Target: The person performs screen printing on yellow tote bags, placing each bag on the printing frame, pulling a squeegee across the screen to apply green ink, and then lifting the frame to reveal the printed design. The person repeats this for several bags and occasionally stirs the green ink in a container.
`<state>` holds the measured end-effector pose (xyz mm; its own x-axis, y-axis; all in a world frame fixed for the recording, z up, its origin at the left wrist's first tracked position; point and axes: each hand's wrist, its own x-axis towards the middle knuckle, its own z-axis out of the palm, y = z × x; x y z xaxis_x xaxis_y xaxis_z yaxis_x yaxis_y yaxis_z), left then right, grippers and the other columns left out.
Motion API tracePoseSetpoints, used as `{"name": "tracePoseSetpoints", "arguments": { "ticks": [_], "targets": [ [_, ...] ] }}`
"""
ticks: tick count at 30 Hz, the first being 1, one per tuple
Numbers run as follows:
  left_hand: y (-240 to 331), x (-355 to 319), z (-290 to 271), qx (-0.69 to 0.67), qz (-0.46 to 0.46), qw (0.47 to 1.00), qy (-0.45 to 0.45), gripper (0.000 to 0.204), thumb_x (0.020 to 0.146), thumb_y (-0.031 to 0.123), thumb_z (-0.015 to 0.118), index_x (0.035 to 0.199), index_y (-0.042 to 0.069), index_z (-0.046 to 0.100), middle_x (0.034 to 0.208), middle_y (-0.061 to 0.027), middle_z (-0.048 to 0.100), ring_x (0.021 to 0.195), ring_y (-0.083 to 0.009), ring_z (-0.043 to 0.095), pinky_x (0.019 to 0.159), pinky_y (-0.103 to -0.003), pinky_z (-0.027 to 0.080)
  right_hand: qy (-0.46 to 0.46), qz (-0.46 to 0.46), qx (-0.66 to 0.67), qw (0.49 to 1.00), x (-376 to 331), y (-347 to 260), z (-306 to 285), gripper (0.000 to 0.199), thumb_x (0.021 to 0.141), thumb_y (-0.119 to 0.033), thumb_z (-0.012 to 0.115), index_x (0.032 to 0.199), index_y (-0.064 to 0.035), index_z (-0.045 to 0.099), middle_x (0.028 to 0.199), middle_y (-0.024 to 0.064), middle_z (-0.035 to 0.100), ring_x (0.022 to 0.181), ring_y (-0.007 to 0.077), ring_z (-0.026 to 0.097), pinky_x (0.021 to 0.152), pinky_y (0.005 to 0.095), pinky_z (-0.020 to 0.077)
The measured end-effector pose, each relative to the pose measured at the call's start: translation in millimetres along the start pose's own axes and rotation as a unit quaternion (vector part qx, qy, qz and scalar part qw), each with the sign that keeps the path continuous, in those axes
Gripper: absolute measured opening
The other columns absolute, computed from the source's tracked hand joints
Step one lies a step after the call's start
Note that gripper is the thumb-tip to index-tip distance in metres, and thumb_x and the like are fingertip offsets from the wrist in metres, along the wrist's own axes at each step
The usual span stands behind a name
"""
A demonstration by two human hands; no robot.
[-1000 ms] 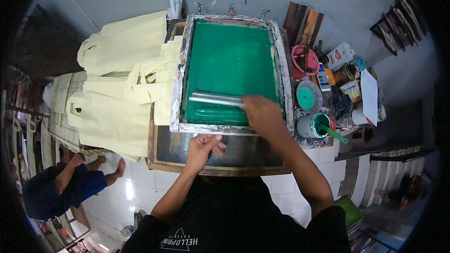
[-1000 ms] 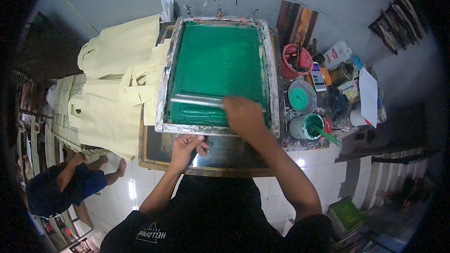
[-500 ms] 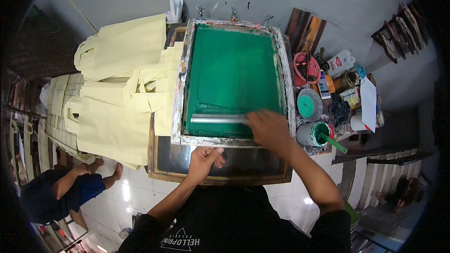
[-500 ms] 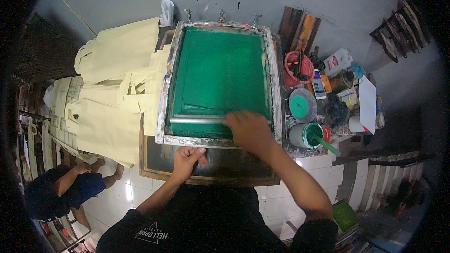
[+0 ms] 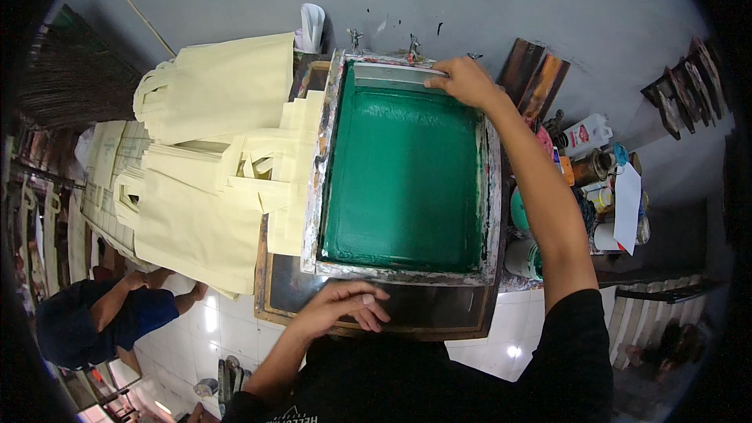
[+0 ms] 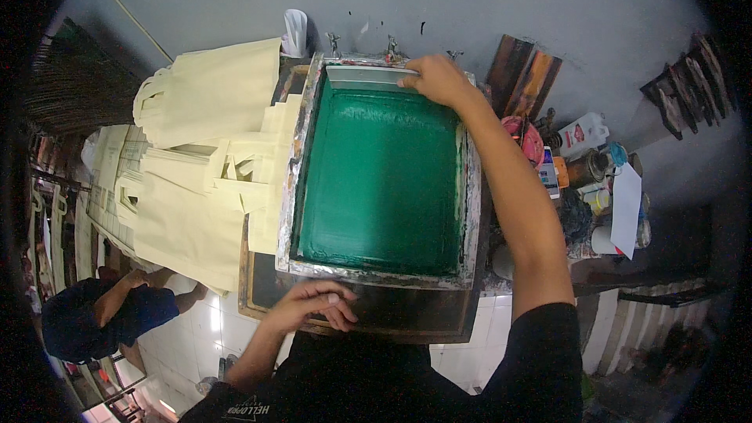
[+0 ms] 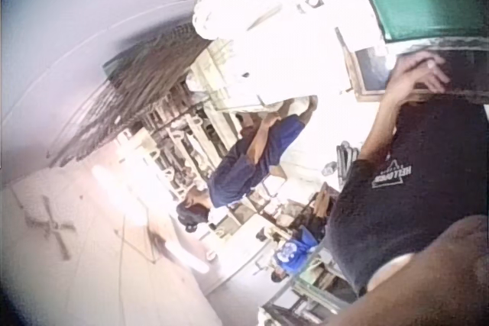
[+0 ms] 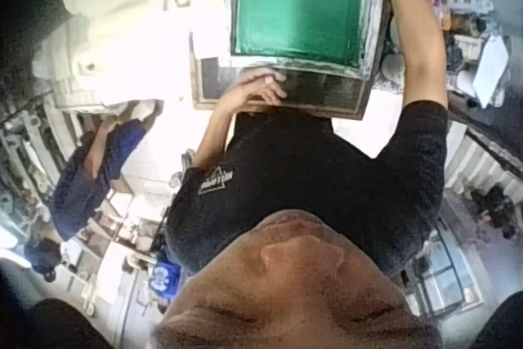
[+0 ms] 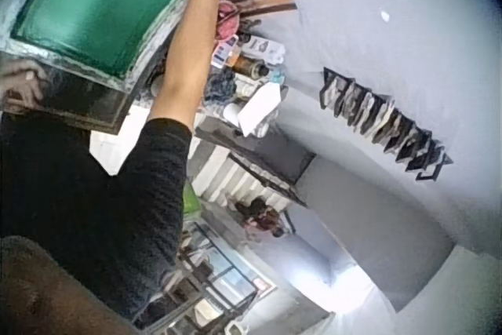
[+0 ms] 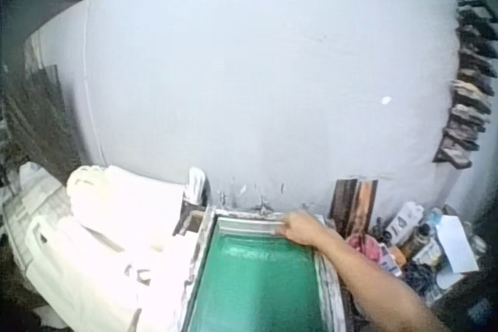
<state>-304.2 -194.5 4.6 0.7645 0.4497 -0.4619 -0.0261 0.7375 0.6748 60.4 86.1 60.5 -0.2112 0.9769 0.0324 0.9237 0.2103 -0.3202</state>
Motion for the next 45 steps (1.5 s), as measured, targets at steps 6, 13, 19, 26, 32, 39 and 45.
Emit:
{"name": "tracePoseSetpoints", "arguments": {
  "ticks": [6, 13, 19, 26, 32, 39, 45],
  "targets": [
    [163.6, 105.6, -8.7, 0.466, 0.354, 0.776, 0.236, 0.037, 0.096, 0.021, 0.066, 0.128, 0.002, 0.061, 0.113, -0.0159, 0.07, 0.103, -0.0304, 0.068, 0.091, -0.039, 0.053, 0.182, 0.019, -0.158, 0.97, -7.6, -1.9, 36.0, 0.071, 0.078, -0.073, 0.066, 0.086, -0.0034, 0.07, 0.082, 0.0205, 0.072, 0.08, 0.0376, 0.071, 0.07, 0.0502, 0.0543],
    [235.1, 190.3, -76.3, 0.667, 0.345, 0.599, 0.279, 0.029, 0.088, 0.023, 0.073, 0.109, 0.004, 0.072, 0.101, -0.0186, 0.071, 0.093, -0.0387, 0.068, 0.084, -0.045, 0.053, 0.188, 0.005, -0.124, 0.974, -41.8, -23.0, 48.8, 0.065, 0.078, -0.069, 0.068, 0.085, -0.0048, 0.069, 0.084, 0.0162, 0.072, 0.076, 0.0359, 0.071, 0.065, 0.0485, 0.0538],
    [209.8, 165.7, -65.7, 0.64, 0.345, 0.629, 0.275, 0.023, 0.085, 0.022, 0.074, 0.1, 0.004, 0.075, 0.094, -0.0195, 0.072, 0.084, -0.039, 0.069, 0.078, -0.046, 0.053, 0.118, 0.024, -0.123, 0.985, -74.4, -48.6, 38.8, 0.061, 0.081, -0.067, 0.067, 0.086, -0.0057, 0.069, 0.087, 0.0145, 0.072, 0.079, 0.0356, 0.071, 0.067, 0.0479, 0.0546],
    [174.5, 128.5, -41.8, 0.634, 0.306, 0.658, 0.269, 0.026, 0.086, 0.023, 0.076, 0.102, 0.003, 0.075, 0.096, -0.0197, 0.073, 0.085, -0.0384, 0.07, 0.077, -0.043, 0.054, 0.15, 0.005, -0.107, 0.983, -124.2, -65.5, 51.5, 0.062, 0.076, -0.067, 0.073, 0.073, -0.0053, 0.062, 0.07, 0.0137, 0.067, 0.067, 0.0346, 0.068, 0.057, 0.0463, 0.0498],
    [131.5, 79.8, -20.2, 0.635, 0.269, 0.682, 0.245, 0.021, 0.087, 0.019, 0.074, 0.098, 0.001, 0.074, 0.092, -0.0189, 0.071, 0.081, -0.0382, 0.068, 0.075, -0.044, 0.053, 0.134, -0.006, -0.075, 0.988, -184.3, -96.7, 60.9, 0.058, 0.075, -0.061, 0.077, 0.073, -0.0056, 0.059, 0.07, 0.0126, 0.064, 0.063, 0.0348, 0.065, 0.055, 0.0457, 0.0479],
    [63.6, 20.6, 3.4, 0.647, 0.31, 0.651, 0.248, 0.015, 0.084, 0.014, 0.076, 0.092, 0.002, 0.074, 0.087, -0.014, 0.071, 0.08, -0.0337, 0.067, 0.072, -0.042, 0.053, 0.167, -0.018, -0.09, 0.982, -262.7, -137.3, 83.7, 0.043, 0.074, -0.045, 0.08, 0.076, -0.009, 0.056, 0.073, 0.008, 0.057, 0.069, 0.0287, 0.062, 0.058, 0.041, 0.047],
    [16.5, 1.0, -31.9, 0.663, 0.367, 0.603, 0.248, 0.103, 0.072, 0.036, 0.088, 0.154, 0.006, 0.034, 0.153, -0.0183, 0.046, 0.143, -0.036, 0.041, 0.12, -0.058, 0.023, 0.198, -0.048, -0.114, 0.972, -293.7, -141.7, 97.9, 0.029, 0.069, -0.028, 0.078, 0.087, -0.0112, 0.062, 0.09, 0.004, 0.064, 0.085, 0.0241, 0.064, 0.073, 0.0386, 0.0501]
  ]
}}
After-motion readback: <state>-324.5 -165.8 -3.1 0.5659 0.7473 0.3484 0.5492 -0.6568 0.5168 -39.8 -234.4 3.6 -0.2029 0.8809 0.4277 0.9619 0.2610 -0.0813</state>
